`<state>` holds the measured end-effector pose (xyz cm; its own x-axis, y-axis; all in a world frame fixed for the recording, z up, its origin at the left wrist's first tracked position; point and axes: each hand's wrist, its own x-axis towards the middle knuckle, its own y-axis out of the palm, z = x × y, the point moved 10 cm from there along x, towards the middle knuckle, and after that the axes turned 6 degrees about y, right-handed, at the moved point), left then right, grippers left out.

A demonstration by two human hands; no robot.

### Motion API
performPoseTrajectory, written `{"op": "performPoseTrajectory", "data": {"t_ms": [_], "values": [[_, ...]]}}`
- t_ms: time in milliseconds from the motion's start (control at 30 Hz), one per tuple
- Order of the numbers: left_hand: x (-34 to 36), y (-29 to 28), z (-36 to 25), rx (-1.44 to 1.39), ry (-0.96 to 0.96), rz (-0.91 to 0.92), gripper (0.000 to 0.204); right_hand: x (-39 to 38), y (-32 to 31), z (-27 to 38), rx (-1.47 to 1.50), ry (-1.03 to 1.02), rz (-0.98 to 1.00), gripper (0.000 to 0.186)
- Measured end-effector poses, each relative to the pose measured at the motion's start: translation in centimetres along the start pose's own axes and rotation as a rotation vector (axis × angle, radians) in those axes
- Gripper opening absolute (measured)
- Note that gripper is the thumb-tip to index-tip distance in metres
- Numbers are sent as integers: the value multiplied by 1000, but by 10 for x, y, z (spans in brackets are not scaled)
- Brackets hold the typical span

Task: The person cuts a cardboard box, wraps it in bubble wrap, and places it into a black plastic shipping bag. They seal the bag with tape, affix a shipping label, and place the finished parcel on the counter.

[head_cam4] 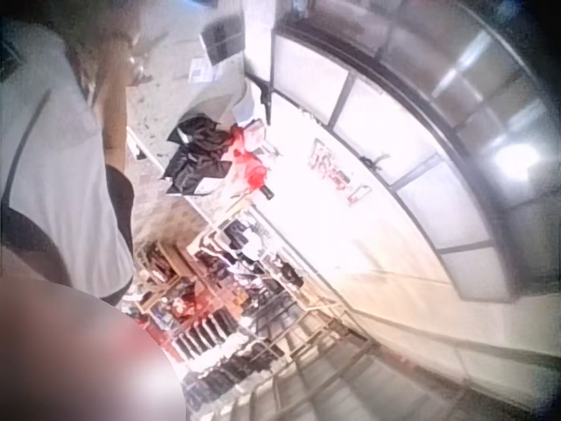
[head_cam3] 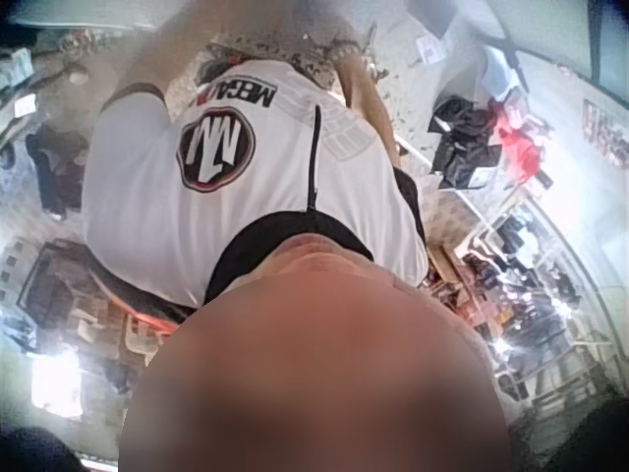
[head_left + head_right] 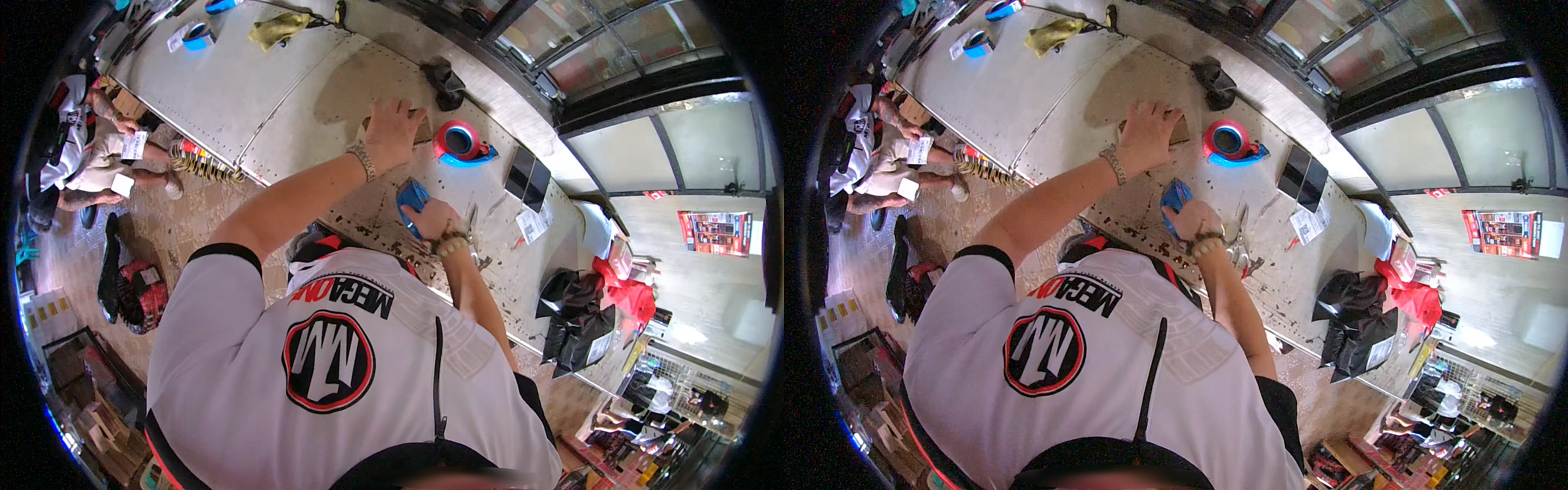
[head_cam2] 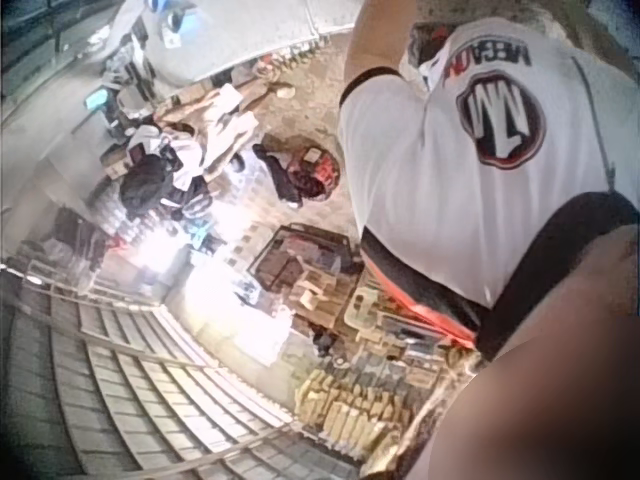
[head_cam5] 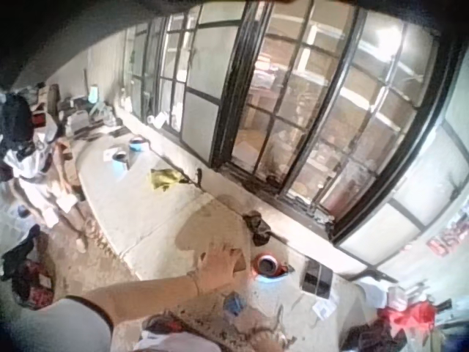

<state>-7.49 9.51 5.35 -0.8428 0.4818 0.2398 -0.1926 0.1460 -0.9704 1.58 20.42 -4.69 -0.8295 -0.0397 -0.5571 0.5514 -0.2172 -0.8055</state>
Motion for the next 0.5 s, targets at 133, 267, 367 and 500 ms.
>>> {"op": "performPoseTrajectory", "data": {"t_ms": [133, 267, 367, 500], "values": [[-27, -65, -32, -409, 290, -438, 67, -61, -32, -25, 298, -19, -103, 60], [-56, -21, -38, -1043, -12, 128, 59, -131, -60, -26, 585, -220, -222, 56], [-88, 12, -59, -1900, -341, 701, 46, -161, -69, -22, 685, -312, -285, 52], [-90, 9, -44, -2015, -390, 758, 32, -162, -65, -12, 750, -323, -287, 50]]}}
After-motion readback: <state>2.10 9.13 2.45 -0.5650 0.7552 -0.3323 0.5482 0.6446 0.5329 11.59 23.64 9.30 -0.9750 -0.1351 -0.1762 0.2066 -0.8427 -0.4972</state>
